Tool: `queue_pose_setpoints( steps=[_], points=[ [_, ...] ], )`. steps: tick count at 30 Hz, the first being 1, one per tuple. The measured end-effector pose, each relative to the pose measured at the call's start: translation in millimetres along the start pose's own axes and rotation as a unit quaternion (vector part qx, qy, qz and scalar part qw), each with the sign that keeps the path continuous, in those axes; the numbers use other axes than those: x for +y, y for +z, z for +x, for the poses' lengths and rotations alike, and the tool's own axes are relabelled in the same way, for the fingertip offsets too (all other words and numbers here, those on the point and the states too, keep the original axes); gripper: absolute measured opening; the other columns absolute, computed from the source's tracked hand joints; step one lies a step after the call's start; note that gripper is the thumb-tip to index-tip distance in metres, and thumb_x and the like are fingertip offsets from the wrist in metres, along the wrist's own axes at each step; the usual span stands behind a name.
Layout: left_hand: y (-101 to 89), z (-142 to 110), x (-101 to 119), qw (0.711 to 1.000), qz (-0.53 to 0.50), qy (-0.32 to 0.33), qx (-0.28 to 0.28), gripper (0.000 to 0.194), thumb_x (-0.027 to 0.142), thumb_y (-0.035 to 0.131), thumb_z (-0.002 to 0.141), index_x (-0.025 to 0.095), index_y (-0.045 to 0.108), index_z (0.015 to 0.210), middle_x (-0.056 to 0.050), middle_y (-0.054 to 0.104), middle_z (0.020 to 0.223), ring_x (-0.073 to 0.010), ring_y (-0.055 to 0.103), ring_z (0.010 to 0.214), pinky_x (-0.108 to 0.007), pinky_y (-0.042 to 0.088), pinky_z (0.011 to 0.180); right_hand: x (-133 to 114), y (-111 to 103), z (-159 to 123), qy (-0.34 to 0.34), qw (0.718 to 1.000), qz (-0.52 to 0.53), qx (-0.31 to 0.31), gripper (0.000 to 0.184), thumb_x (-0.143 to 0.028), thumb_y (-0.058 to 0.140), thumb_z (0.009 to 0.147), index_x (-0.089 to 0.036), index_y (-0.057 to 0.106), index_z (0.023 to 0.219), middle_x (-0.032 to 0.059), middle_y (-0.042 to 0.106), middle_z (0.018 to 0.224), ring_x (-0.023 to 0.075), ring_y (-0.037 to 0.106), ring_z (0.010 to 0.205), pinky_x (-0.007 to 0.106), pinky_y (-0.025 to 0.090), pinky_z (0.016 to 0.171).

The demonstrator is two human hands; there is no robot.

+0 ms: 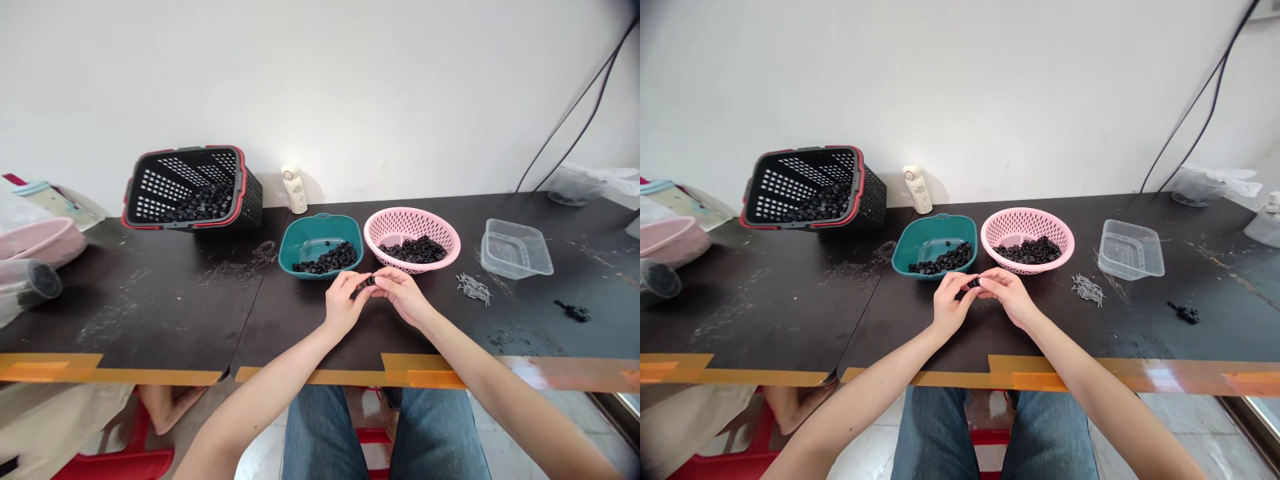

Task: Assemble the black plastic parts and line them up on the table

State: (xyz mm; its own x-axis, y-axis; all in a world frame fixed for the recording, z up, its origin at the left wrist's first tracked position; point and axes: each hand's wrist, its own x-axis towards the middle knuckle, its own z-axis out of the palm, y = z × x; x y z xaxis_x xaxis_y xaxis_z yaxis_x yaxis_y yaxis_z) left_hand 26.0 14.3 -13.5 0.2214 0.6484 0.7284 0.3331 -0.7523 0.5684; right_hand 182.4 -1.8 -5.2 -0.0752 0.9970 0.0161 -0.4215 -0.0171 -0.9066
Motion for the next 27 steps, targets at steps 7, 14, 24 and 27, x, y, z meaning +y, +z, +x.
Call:
queue_pose_setpoints(
  steps=[7, 14, 24, 27],
  points=[
    [-1.3, -1.4, -4.1, 1.0, 0.016, 0.023, 0.008, 0.026, 0.025, 0.06, 0.085, 0.024, 0.065, 0.111, -0.003, 0.064, 0.091, -0.0133, 0.06, 0.082, -0.027, 0.052, 0.074, -0.2, -0.4, -0.7, 0.003, 1.0, -0.017, -0.006, 0.015, -0.029, 0.076, 0.069, -0.022, 0.068, 0.079, -0.0023, 0.067, 0.074, 0.0124, 0.067, 0.07, 0.027, 0.056, 0.069],
    [-0.4, -2.7, -7.4, 0.999, 0.025, 0.026, 0.024, 0.027, 0.026, 0.063, 0.083, 0.025, 0.067, 0.11, -0.003, 0.066, 0.088, -0.0138, 0.061, 0.081, -0.028, 0.053, 0.073, -2.6, 0.0, -2.2, -0.002, 0.999, -0.034, -0.01, 0.018, -0.032, 0.076, 0.069, -0.021, 0.062, 0.069, -0.0024, 0.066, 0.071, 0.0139, 0.066, 0.071, 0.031, 0.056, 0.072],
    [-0.4, -3.5, -9.1, 0.998, 0.044, 0.034, 0.029, 0.024, 0.025, 0.066, 0.081, 0.024, 0.069, 0.105, -0.002, 0.069, 0.084, -0.0133, 0.06, 0.076, -0.028, 0.05, 0.068, -2.7, -2.8, -1.6, 0.004, 0.999, -0.039, -0.03, 0.022, -0.033, 0.077, 0.068, -0.02, 0.06, 0.071, -0.0017, 0.064, 0.075, 0.0144, 0.065, 0.077, 0.036, 0.054, 0.082],
    [-0.5, -4.2, -9.3, 0.997, 0.051, 0.045, 0.026, 0.023, 0.024, 0.067, 0.081, 0.024, 0.069, 0.103, -0.002, 0.07, 0.084, -0.013, 0.06, 0.074, -0.027, 0.05, 0.066, -2.9, -2.8, -1.8, 0.013, 0.999, -0.025, -0.042, 0.022, -0.031, 0.078, 0.067, -0.021, 0.06, 0.075, -0.0027, 0.063, 0.078, 0.0132, 0.063, 0.079, 0.036, 0.05, 0.087]
  ],
)
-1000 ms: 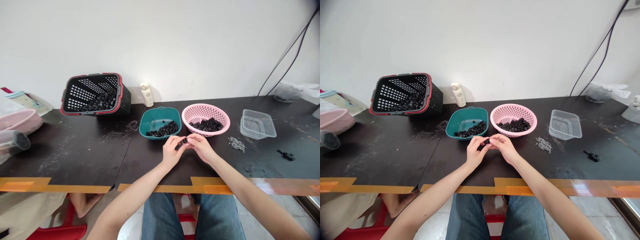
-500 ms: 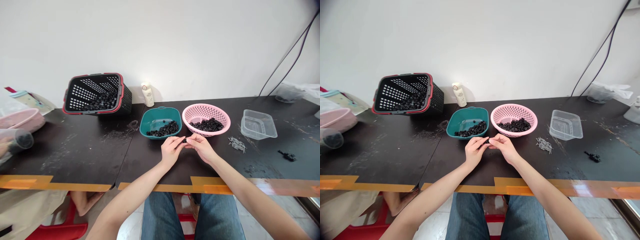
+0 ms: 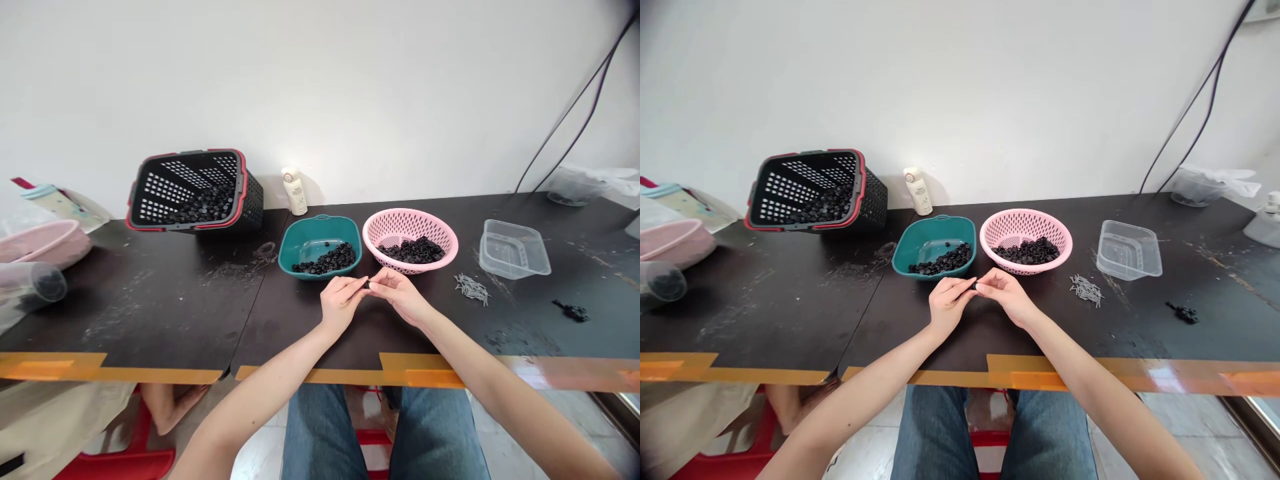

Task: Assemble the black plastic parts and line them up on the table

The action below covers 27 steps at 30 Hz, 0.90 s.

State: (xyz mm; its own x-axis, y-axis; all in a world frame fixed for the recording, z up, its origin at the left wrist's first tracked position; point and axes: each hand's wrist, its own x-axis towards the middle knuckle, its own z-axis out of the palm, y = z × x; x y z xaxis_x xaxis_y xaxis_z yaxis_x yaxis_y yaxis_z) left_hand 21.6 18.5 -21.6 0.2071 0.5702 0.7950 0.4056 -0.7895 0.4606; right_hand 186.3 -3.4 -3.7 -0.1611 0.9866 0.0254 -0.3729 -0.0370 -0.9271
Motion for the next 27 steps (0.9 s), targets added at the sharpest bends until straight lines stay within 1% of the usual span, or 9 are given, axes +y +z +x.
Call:
queue_pose_setpoints(
  steps=[3, 7, 10, 14, 16, 18, 22, 24, 27],
  points=[
    [0.1, -0.6, 0.6, 1.0, -0.001, 0.013, 0.003, 0.022, 0.024, 0.067, 0.08, 0.023, 0.07, 0.102, -0.002, 0.071, 0.085, -0.0126, 0.06, 0.073, -0.027, 0.049, 0.065, -1.7, 0.0, 0.1, 0.024, 0.999, 0.042, -0.015, 0.028, -0.029, 0.079, 0.065, -0.023, 0.056, 0.079, -0.0046, 0.061, 0.076, 0.012, 0.062, 0.078, 0.034, 0.049, 0.086],
    [0.1, -1.3, 1.1, 1.0, 0.0, 0.025, -0.003, 0.022, 0.026, 0.066, 0.081, 0.024, 0.069, 0.103, -0.002, 0.071, 0.084, -0.0125, 0.062, 0.072, -0.026, 0.048, 0.063, -3.4, 0.9, -0.6, 0.041, 0.996, 0.072, -0.023, 0.039, -0.025, 0.08, 0.064, -0.022, 0.042, 0.069, -0.0065, 0.054, 0.067, 0.0105, 0.058, 0.07, 0.029, 0.048, 0.078],
    [0.2, -2.6, -0.3, 0.999, 0.003, 0.034, -0.004, 0.022, 0.027, 0.067, 0.081, 0.024, 0.069, 0.103, -0.002, 0.072, 0.084, -0.0122, 0.062, 0.071, -0.026, 0.048, 0.062, -1.7, 3.1, -2.0, 0.038, 0.997, 0.07, -0.016, 0.045, -0.025, 0.079, 0.064, -0.022, 0.034, 0.066, -0.0062, 0.05, 0.065, 0.0104, 0.053, 0.066, 0.028, 0.047, 0.073],
    [1.1, -4.6, -2.9, 0.999, 0.02, 0.034, -0.02, 0.021, 0.029, 0.065, 0.082, 0.023, 0.069, 0.102, -0.002, 0.071, 0.082, -0.0123, 0.062, 0.07, -0.026, 0.048, 0.062, 3.9, 5.3, -2.8, 0.025, 0.999, 0.044, 0.01, 0.049, -0.03, 0.079, 0.065, -0.022, 0.031, 0.065, -0.0056, 0.049, 0.063, 0.0117, 0.051, 0.064, 0.029, 0.046, 0.07],
    [2.4, -4.4, -3.0, 0.999, 0.026, 0.029, -0.029, 0.02, 0.029, 0.064, 0.083, 0.023, 0.07, 0.101, -0.002, 0.071, 0.081, -0.0127, 0.062, 0.07, -0.026, 0.049, 0.062, 5.6, 4.6, -1.7, 0.025, 0.998, 0.047, 0.016, 0.049, -0.031, 0.079, 0.064, -0.022, 0.031, 0.064, -0.0061, 0.048, 0.062, 0.0114, 0.051, 0.064, 0.03, 0.045, 0.072],
    [4.4, -2.9, -1.8, 0.999, 0.023, 0.013, -0.025, 0.02, 0.029, 0.064, 0.083, 0.022, 0.07, 0.1, -0.003, 0.07, 0.081, -0.0129, 0.062, 0.071, -0.026, 0.05, 0.064, 5.0, 2.7, 0.2, 0.036, 0.997, 0.068, 0.012, 0.047, -0.03, 0.08, 0.063, -0.022, 0.033, 0.064, -0.0066, 0.05, 0.063, 0.0112, 0.053, 0.065, 0.031, 0.046, 0.076],
    [7.3, 1.6, 2.9, 0.999, -0.006, -0.033, -0.021, 0.023, 0.028, 0.063, 0.083, 0.021, 0.067, 0.105, -0.004, 0.066, 0.087, -0.0127, 0.061, 0.075, -0.025, 0.052, 0.066, -0.9, -1.0, 3.1, 0.053, 0.992, 0.111, -0.008, 0.038, -0.026, 0.079, 0.065, -0.022, 0.042, 0.069, -0.0067, 0.053, 0.068, 0.0105, 0.057, 0.07, 0.032, 0.047, 0.083],
    [6.5, 2.6, 4.3, 0.999, -0.008, -0.034, -0.035, 0.024, 0.028, 0.062, 0.084, 0.02, 0.066, 0.107, -0.005, 0.064, 0.089, -0.0129, 0.061, 0.076, -0.026, 0.053, 0.068, -3.2, -0.7, 2.9, 0.056, 0.991, 0.117, -0.022, 0.032, -0.026, 0.077, 0.067, -0.022, 0.046, 0.073, -0.0058, 0.055, 0.071, 0.0107, 0.058, 0.073, 0.031, 0.048, 0.083],
    [2.7, 1.9, 4.3, 0.999, 0.007, -0.02, -0.041, 0.022, 0.029, 0.062, 0.083, 0.021, 0.066, 0.104, -0.004, 0.064, 0.087, -0.0143, 0.061, 0.08, -0.028, 0.053, 0.073, -3.3, 1.2, 2.1, 0.069, 0.991, 0.105, -0.038, 0.028, -0.031, 0.075, 0.07, -0.022, 0.05, 0.076, -0.0035, 0.058, 0.076, 0.0129, 0.06, 0.078, 0.033, 0.049, 0.084]
  ],
)
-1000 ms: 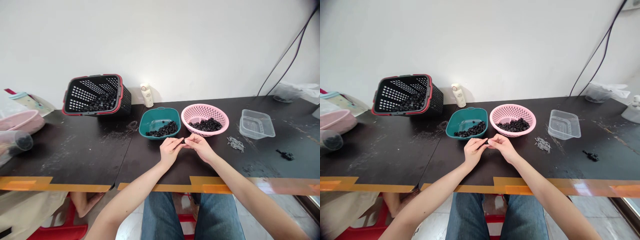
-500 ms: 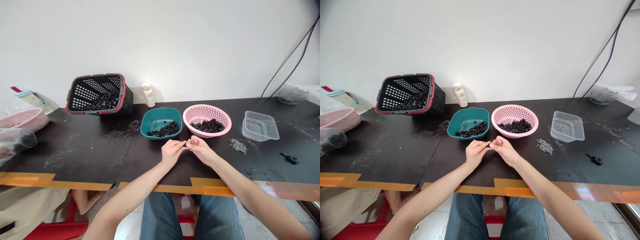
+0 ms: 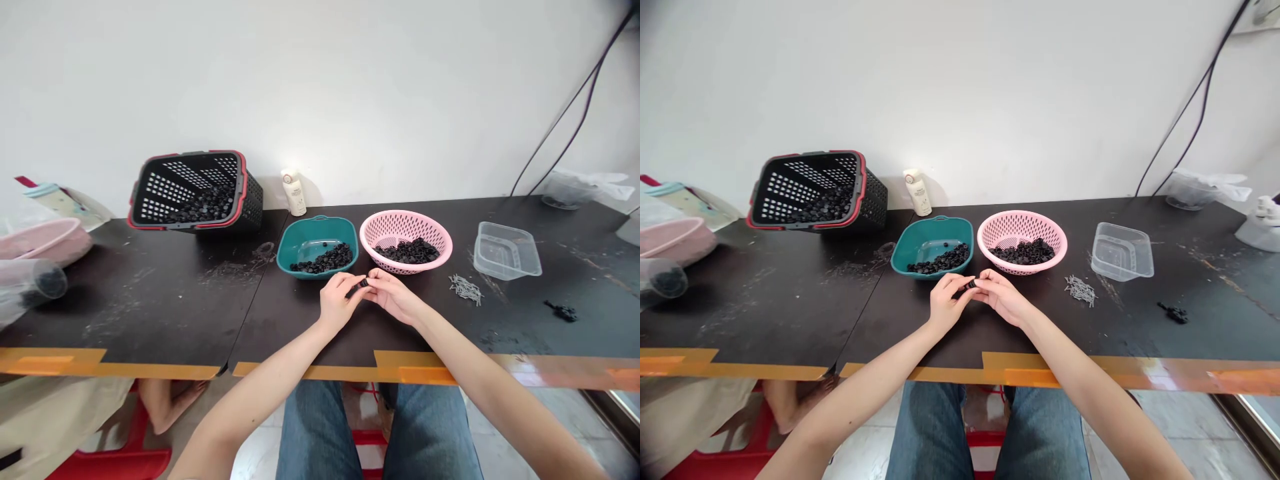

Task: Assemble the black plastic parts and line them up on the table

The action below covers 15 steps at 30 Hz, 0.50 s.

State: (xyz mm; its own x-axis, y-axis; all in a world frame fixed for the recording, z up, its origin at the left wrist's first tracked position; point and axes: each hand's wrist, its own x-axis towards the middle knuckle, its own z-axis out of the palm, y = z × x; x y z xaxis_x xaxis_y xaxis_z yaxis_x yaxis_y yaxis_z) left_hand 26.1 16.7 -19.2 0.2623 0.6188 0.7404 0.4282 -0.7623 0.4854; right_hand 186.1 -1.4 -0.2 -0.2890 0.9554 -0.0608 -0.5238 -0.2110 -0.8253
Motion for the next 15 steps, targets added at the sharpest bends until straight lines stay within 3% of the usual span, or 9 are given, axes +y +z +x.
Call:
queue_pose_setpoints(
  steps=[5, 9, 12, 15],
  points=[
    [-4.6, 2, 3, 0.999, 0.038, 0.029, -0.026, 0.028, 0.03, 0.06, 0.084, 0.02, 0.062, 0.11, -0.007, 0.063, 0.096, -0.0166, 0.061, 0.09, -0.03, 0.053, 0.079, 2, -5, 3, -0.013, 0.999, -0.045, 0.006, 0.033, -0.03, 0.079, 0.065, -0.022, 0.049, 0.077, -0.0044, 0.06, 0.075, 0.0139, 0.063, 0.078, 0.031, 0.051, 0.079],
    [-13.1, 6, 12, 0.992, 0.073, 0.045, -0.095, 0.022, 0.025, 0.054, 0.088, 0.02, 0.062, 0.108, -0.006, 0.065, 0.095, -0.0167, 0.061, 0.09, -0.031, 0.052, 0.08, 2, -13, 5, -0.028, 0.992, -0.119, 0.013, 0.036, -0.029, 0.079, 0.064, -0.022, 0.053, 0.087, -0.0032, 0.066, 0.076, 0.0128, 0.064, 0.074, 0.032, 0.05, 0.08],
    [-33.3, 0, 12, 0.985, 0.101, 0.004, -0.142, 0.017, 0.023, 0.056, 0.086, 0.02, 0.064, 0.101, -0.004, 0.066, 0.092, -0.016, 0.063, 0.086, -0.028, 0.052, 0.076, 3, -14, 4, -0.014, 0.979, -0.203, -0.005, 0.032, -0.036, 0.076, 0.068, -0.019, 0.057, 0.088, 0.0027, 0.069, 0.084, 0.0154, 0.065, 0.081, 0.034, 0.05, 0.08],
    [-65.1, -16, -4, 0.971, 0.141, -0.066, -0.182, 0.017, 0.023, 0.057, 0.084, 0.022, 0.065, 0.098, -0.003, 0.068, 0.093, -0.0148, 0.065, 0.079, -0.028, 0.051, 0.076, 6, -14, 4, -0.009, 0.961, -0.278, -0.001, 0.029, -0.042, 0.07, 0.072, -0.017, 0.06, 0.084, 0.0062, 0.07, 0.09, 0.0163, 0.064, 0.084, 0.031, 0.049, 0.074]
  ],
)
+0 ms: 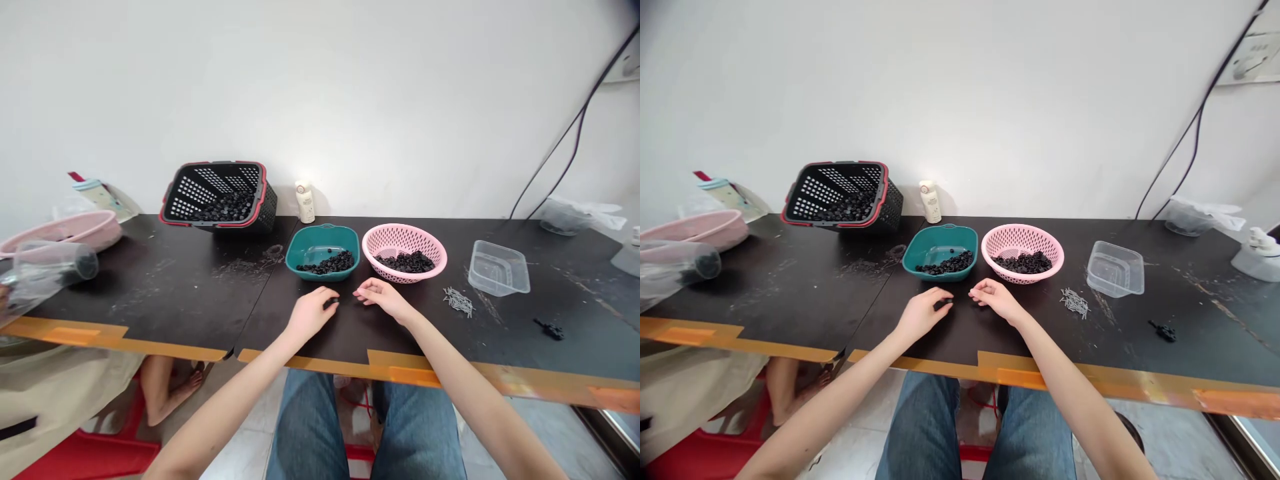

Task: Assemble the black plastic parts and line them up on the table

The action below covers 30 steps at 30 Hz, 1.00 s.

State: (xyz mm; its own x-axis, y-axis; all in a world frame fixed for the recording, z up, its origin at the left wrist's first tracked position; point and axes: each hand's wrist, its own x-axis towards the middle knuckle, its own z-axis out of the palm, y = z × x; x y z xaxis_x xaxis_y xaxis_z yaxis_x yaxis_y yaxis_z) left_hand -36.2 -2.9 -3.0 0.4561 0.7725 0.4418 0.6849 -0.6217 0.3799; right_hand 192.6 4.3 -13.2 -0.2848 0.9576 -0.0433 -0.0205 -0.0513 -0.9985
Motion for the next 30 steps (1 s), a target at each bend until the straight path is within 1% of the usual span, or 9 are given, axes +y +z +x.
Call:
queue_pose_setpoints(
  steps=[3, 6, 10, 14, 17, 20, 22, 26, 30],
  points=[
    [-18.5, -23, -37, 0.995, 0.074, -0.065, -0.021, 0.016, 0.026, 0.057, 0.083, 0.025, 0.067, 0.095, -0.001, 0.071, 0.094, -0.0178, 0.065, 0.087, -0.044, 0.034, 0.104, 3, 3, 0, -0.003, 0.999, -0.045, 0.005, 0.026, -0.041, 0.068, 0.074, -0.018, 0.06, 0.083, 0.0052, 0.069, 0.086, 0.0154, 0.063, 0.079, 0.028, 0.047, 0.066],
    [-39.4, -35, -66, 0.984, 0.132, -0.122, -0.012, 0.018, 0.032, 0.057, 0.083, 0.028, 0.069, 0.096, -0.003, 0.068, 0.107, -0.0224, 0.059, 0.104, -0.051, 0.022, 0.106, 6, 6, 1, -0.006, 0.998, -0.058, -0.006, 0.024, -0.038, 0.067, 0.075, -0.019, 0.059, 0.086, 0.0039, 0.069, 0.083, 0.0149, 0.062, 0.076, 0.026, 0.045, 0.061],
    [-72.6, -22, -75, 0.975, 0.145, -0.166, -0.022, 0.026, 0.035, 0.064, 0.075, 0.029, 0.068, 0.099, -0.002, 0.065, 0.11, -0.0241, 0.056, 0.104, -0.043, 0.032, 0.096, 10, 9, 4, 0.001, 0.999, -0.042, 0.011, 0.025, -0.034, 0.066, 0.076, -0.02, 0.056, 0.093, 0.004, 0.07, 0.084, 0.0142, 0.062, 0.072, 0.024, 0.044, 0.058],
    [-93.2, 27, -62, 0.978, 0.102, -0.173, 0.062, 0.032, 0.047, 0.052, 0.082, 0.023, 0.067, 0.096, -0.002, 0.065, 0.095, -0.0156, 0.059, 0.077, -0.026, 0.043, 0.071, 10, 11, 7, -0.005, 0.998, -0.049, 0.033, 0.021, -0.031, 0.064, 0.075, -0.019, 0.055, 0.091, 0.0036, 0.069, 0.081, 0.0149, 0.062, 0.071, 0.024, 0.043, 0.055],
    [-81.0, 81, -50, 0.978, 0.136, -0.14, 0.069, 0.035, 0.047, 0.045, 0.087, 0.024, 0.064, 0.106, -0.002, 0.064, 0.103, -0.0141, 0.06, 0.076, -0.025, 0.044, 0.069, 9, 12, 7, -0.009, 0.997, -0.059, 0.046, 0.017, -0.029, 0.062, 0.075, -0.019, 0.056, 0.088, 0.0036, 0.068, 0.079, 0.015, 0.062, 0.069, 0.024, 0.044, 0.055],
    [-49.7, 133, -46, 0.955, 0.235, -0.133, -0.124, 0.035, 0.039, 0.044, 0.09, 0.026, 0.056, 0.12, -0.004, 0.061, 0.119, -0.0177, 0.06, 0.098, -0.026, 0.045, 0.079, 10, 10, 8, -0.024, 0.995, -0.076, 0.065, 0.013, -0.028, 0.06, 0.075, -0.018, 0.057, 0.085, 0.0032, 0.068, 0.077, 0.0147, 0.063, 0.067, 0.025, 0.046, 0.058],
    [-28.0, 159, -49, 0.939, 0.248, -0.146, -0.187, 0.029, 0.034, 0.054, 0.086, 0.025, 0.061, 0.113, -0.005, 0.064, 0.112, -0.0207, 0.06, 0.102, -0.028, 0.046, 0.082, 13, 7, 9, -0.05, 0.989, -0.11, 0.084, 0.011, -0.027, 0.059, 0.076, -0.019, 0.059, 0.083, 0.0023, 0.068, 0.075, 0.015, 0.063, 0.067, 0.027, 0.047, 0.062],
    [0.9, 187, -55, 0.914, 0.272, -0.17, -0.249, 0.026, 0.032, 0.06, 0.085, 0.016, 0.062, 0.105, -0.008, 0.064, 0.107, -0.0207, 0.061, 0.098, -0.037, 0.049, 0.085, 15, 4, 11, -0.113, 0.956, -0.238, 0.132, 0.008, -0.025, 0.057, 0.079, -0.021, 0.062, 0.083, 0.0009, 0.068, 0.074, 0.0159, 0.064, 0.069, 0.027, 0.047, 0.067],
    [11.1, 193, -54, 0.904, 0.294, -0.17, -0.259, 0.028, 0.034, 0.055, 0.089, 0.013, 0.059, 0.106, -0.008, 0.062, 0.106, -0.0186, 0.06, 0.096, -0.04, 0.05, 0.085, 12, 11, 8, -0.155, 0.922, -0.333, 0.123, 0.009, -0.022, 0.055, 0.081, -0.023, 0.063, 0.085, 0.0002, 0.07, 0.076, 0.0155, 0.065, 0.069, 0.025, 0.046, 0.066]
  ],
)
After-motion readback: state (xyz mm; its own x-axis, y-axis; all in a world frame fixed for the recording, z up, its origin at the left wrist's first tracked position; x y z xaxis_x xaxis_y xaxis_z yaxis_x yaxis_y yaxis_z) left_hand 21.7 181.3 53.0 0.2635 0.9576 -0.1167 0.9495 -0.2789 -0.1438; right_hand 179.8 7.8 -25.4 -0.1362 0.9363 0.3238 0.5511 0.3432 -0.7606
